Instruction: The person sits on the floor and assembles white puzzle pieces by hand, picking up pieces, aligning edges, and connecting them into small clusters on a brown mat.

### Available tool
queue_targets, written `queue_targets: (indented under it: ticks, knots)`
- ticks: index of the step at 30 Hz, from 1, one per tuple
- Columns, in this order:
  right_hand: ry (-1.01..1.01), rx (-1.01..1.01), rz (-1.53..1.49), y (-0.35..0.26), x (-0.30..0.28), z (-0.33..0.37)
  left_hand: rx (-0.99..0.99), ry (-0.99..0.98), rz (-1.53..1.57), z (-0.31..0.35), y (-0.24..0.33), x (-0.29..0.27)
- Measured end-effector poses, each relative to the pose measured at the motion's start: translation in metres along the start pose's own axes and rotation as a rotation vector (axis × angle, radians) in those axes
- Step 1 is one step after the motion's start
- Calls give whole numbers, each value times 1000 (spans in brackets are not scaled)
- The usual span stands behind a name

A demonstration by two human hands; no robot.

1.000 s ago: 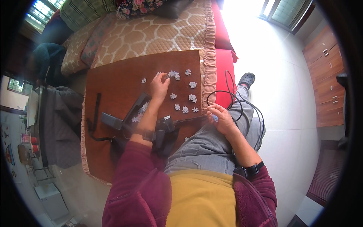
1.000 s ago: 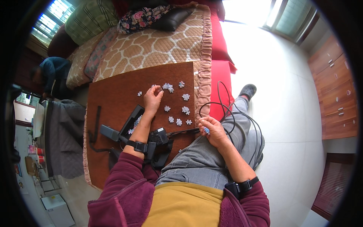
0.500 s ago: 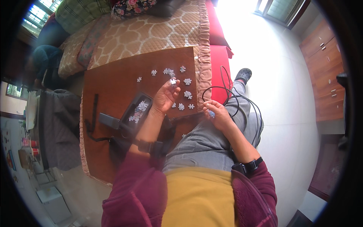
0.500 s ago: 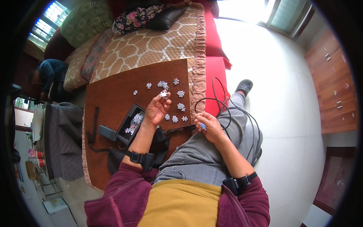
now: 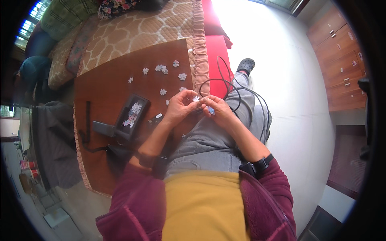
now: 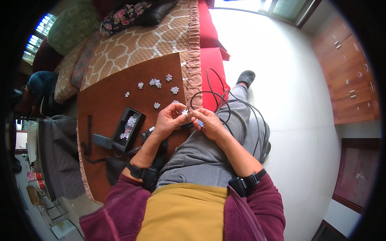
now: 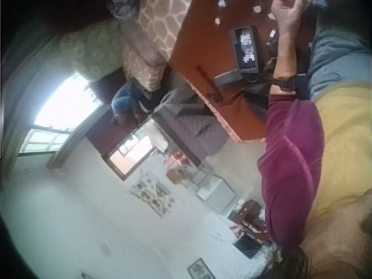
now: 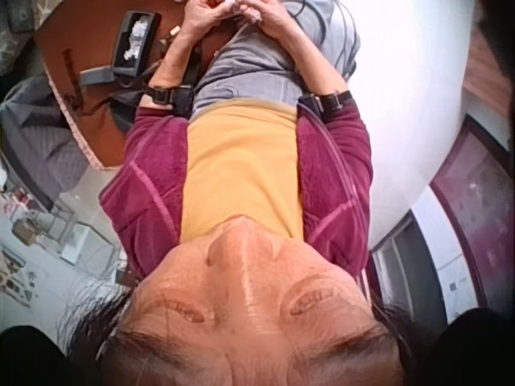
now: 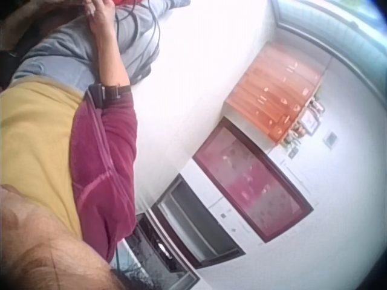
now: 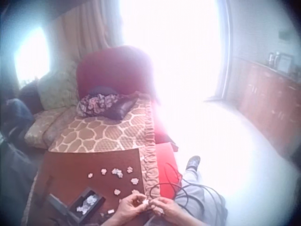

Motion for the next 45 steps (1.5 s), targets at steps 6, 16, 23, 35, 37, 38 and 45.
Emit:
queue_targets:
  ticks: [6, 16, 23, 35, 37, 38, 45]
  knots:
    - [-28, -33, 24, -1, 4, 1, 180, 109, -372, 2, 17, 7]
    - [12, -39, 58, -1, -1, 0, 107, 58, -215, 5, 10, 15]
    - [12, -56, 66, -1, -3, -1, 110, 69, -288, 9, 11, 9]
    - [18, -29, -17, 1, -10, -4, 121, 340, -536, -17, 1, -37]
    - [69, -35, -8, 1, -12, -4, 122, 436, -674, -34, 4, -59]
    - [65, -36, -5, 1, -11, -3, 126, 463, -749, -43, 6, -67]
    - [86, -26, -25, 1, -9, -2, 129, 495, -907, -70, 10, -73]
Point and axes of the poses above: each hand's wrist, its own z-axis away from the middle knuckle, its own x-axis out of the palm, y = z × x, the point moved 9 cm from there along -z, towards the middle knuckle, and after that the axes turned 15 degrees about -z, right-handed, at the moved point
